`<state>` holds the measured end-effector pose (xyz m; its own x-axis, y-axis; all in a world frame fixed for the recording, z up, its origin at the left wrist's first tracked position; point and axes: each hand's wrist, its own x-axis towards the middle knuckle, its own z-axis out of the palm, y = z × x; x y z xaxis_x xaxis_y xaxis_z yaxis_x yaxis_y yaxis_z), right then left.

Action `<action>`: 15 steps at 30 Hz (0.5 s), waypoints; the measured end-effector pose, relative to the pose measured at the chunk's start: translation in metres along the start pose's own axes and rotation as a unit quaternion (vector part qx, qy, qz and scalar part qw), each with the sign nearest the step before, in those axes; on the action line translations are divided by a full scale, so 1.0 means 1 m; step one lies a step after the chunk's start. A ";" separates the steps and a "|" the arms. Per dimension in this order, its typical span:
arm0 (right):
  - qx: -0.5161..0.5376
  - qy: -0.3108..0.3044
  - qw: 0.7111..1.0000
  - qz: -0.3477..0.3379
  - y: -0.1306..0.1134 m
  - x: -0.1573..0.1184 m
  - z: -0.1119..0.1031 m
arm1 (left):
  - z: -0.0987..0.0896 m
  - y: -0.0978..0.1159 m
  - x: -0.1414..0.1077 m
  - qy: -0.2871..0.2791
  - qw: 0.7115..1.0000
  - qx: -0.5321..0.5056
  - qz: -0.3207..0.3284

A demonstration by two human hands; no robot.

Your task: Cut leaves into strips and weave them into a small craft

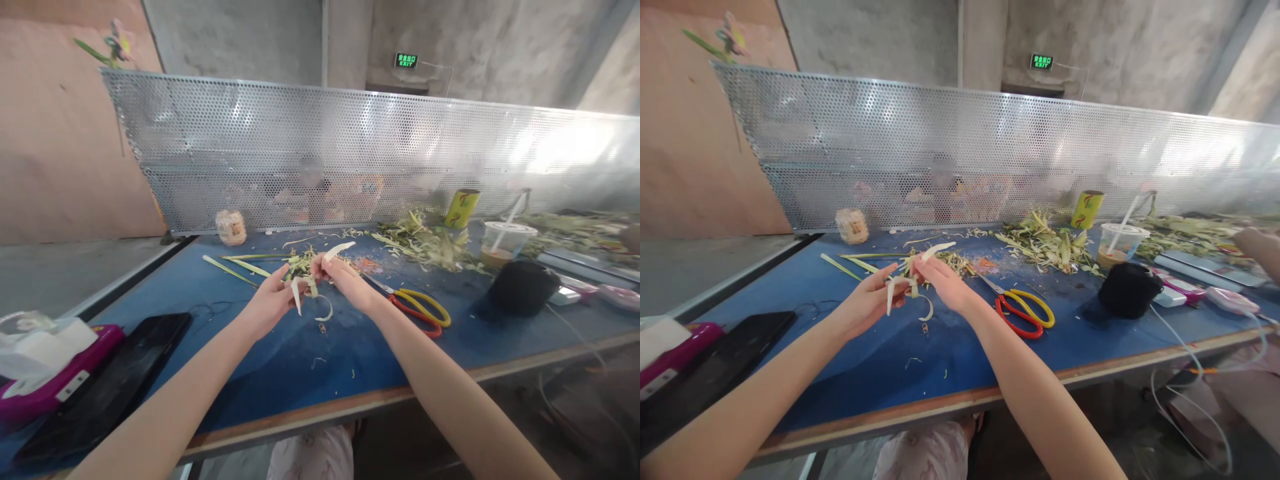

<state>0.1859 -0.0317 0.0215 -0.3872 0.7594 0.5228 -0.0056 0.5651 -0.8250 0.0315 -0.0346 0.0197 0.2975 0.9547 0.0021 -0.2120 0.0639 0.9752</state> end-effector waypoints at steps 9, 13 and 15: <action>-0.099 0.033 0.995 0.002 -0.010 -0.001 0.002 | -0.001 0.002 0.000 -0.018 0.999 -0.033 -0.012; -0.033 0.042 0.999 0.009 -0.015 -0.001 -0.002 | -0.003 0.000 0.002 -0.014 1.000 -0.027 -0.006; 0.017 0.011 0.999 0.029 -0.016 -0.002 -0.005 | -0.003 0.000 0.003 -0.015 0.999 -0.029 -0.007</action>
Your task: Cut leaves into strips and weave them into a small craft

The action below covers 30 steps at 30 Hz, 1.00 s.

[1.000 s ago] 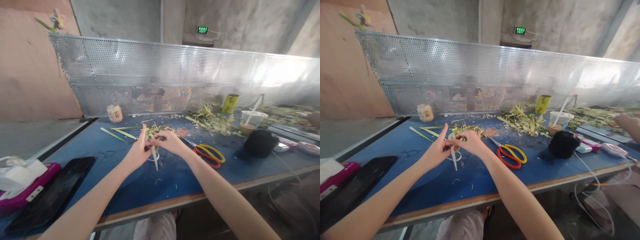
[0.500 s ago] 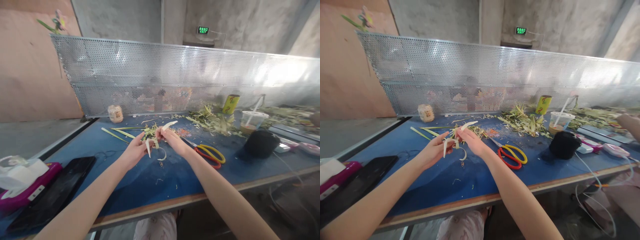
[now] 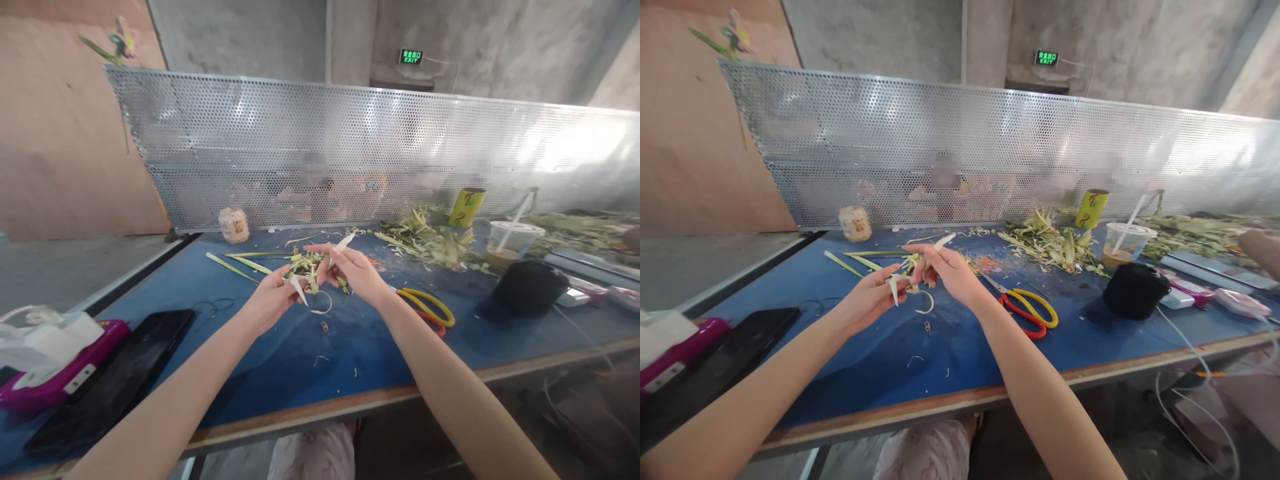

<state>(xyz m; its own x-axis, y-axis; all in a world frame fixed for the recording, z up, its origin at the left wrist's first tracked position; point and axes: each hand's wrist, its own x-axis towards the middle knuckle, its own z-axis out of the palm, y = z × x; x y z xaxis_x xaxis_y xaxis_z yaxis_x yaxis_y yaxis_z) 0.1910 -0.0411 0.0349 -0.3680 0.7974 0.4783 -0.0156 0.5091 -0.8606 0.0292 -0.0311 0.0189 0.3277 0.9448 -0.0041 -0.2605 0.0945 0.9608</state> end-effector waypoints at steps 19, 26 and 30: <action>0.060 0.027 0.998 -0.007 0.000 0.000 -0.004 | -0.003 0.002 0.003 0.032 0.999 0.000 0.005; 0.038 0.077 0.996 -0.007 0.005 0.002 -0.006 | -0.004 0.001 0.004 0.030 0.999 -0.016 -0.010; -0.002 0.084 0.996 0.004 0.004 0.003 -0.005 | -0.006 -0.004 0.005 -0.047 0.999 -0.005 -0.011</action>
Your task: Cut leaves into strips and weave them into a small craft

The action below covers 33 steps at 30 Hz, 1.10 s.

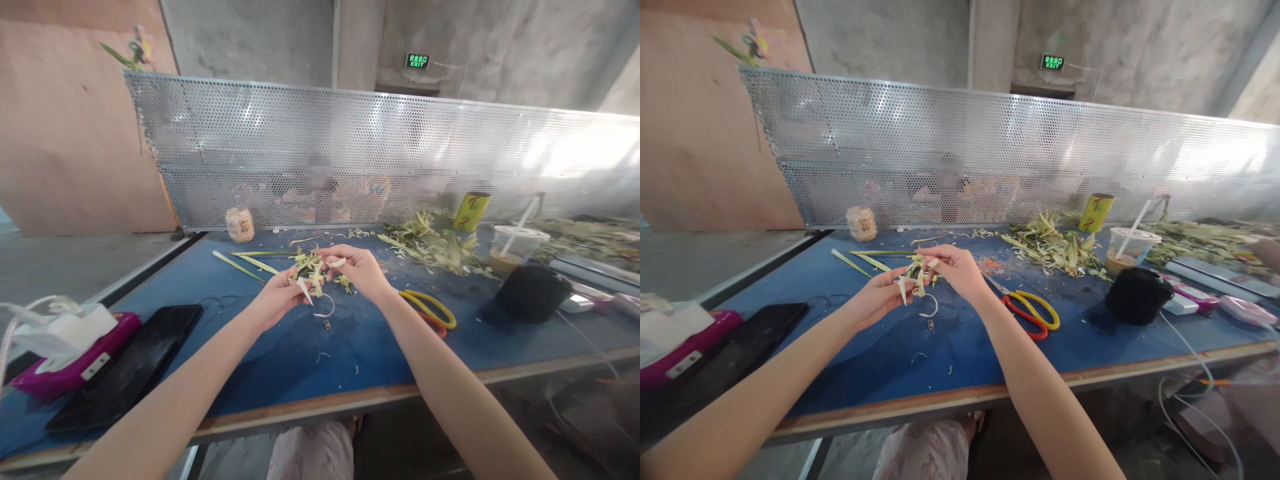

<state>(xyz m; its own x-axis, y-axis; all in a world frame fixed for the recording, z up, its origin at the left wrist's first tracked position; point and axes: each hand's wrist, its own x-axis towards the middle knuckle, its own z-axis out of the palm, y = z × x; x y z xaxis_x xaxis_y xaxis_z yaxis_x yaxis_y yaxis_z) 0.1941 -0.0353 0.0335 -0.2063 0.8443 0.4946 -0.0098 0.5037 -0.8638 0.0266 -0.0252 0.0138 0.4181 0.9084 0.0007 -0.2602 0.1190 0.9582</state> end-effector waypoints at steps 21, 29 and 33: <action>-0.236 -0.010 0.965 -0.110 0.014 -0.002 0.009 | 0.002 -0.006 0.000 0.017 0.998 0.059 -0.021; -0.219 -0.029 0.969 -0.108 0.019 -0.002 0.011 | -0.001 -0.008 0.000 -0.003 0.997 0.073 -0.010; -0.218 -0.040 0.970 -0.103 0.020 -0.002 0.011 | 0.000 -0.007 -0.001 -0.014 0.995 0.100 0.008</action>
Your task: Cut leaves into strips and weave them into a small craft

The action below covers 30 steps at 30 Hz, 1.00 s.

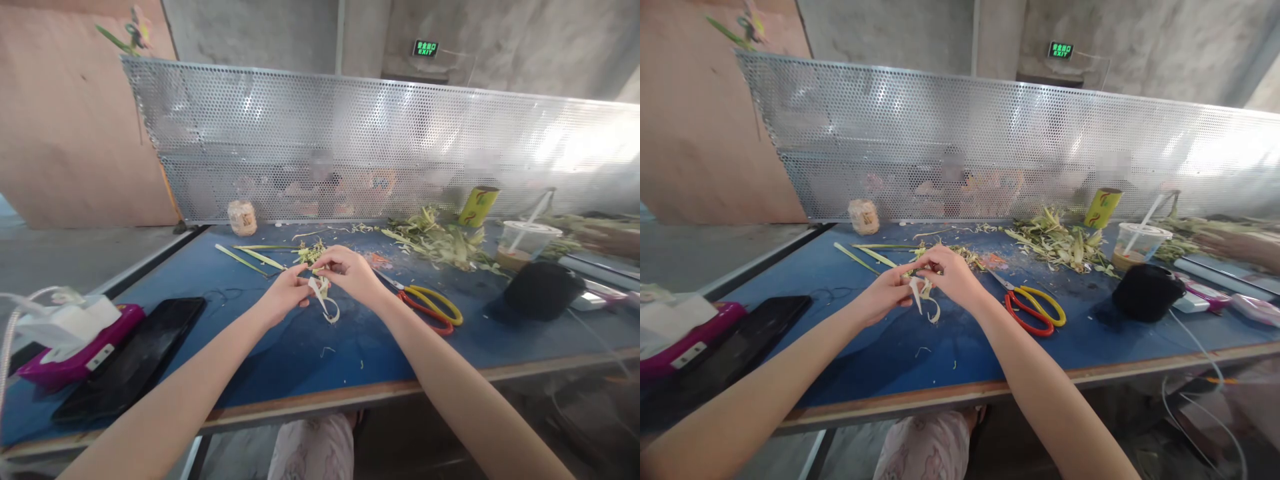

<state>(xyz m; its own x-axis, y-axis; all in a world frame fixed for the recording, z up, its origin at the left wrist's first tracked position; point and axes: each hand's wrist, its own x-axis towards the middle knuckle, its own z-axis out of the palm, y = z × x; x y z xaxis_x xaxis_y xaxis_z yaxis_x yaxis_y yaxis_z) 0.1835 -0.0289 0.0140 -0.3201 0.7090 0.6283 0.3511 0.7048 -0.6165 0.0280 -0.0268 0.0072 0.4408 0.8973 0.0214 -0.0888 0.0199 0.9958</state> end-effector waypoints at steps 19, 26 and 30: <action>-0.162 -0.047 0.978 -0.126 -0.010 -0.003 -0.006 | -0.006 0.010 0.001 0.029 0.994 -0.103 -0.022; -0.184 -0.007 0.977 -0.108 -0.009 -0.002 -0.008 | -0.001 0.011 -0.001 0.021 0.997 -0.071 -0.018; -0.163 -0.008 0.978 -0.127 -0.010 -0.002 -0.005 | 0.002 0.009 -0.001 0.012 0.998 -0.062 -0.008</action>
<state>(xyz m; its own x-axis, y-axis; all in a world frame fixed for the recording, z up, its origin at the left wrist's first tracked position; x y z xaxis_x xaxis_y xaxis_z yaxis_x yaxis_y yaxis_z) 0.1850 -0.0372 0.0208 -0.4459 0.5136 0.7331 0.5192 0.8156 -0.2556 0.0282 -0.0284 0.0164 0.4219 0.9066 0.0017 -0.1931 0.0880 0.9772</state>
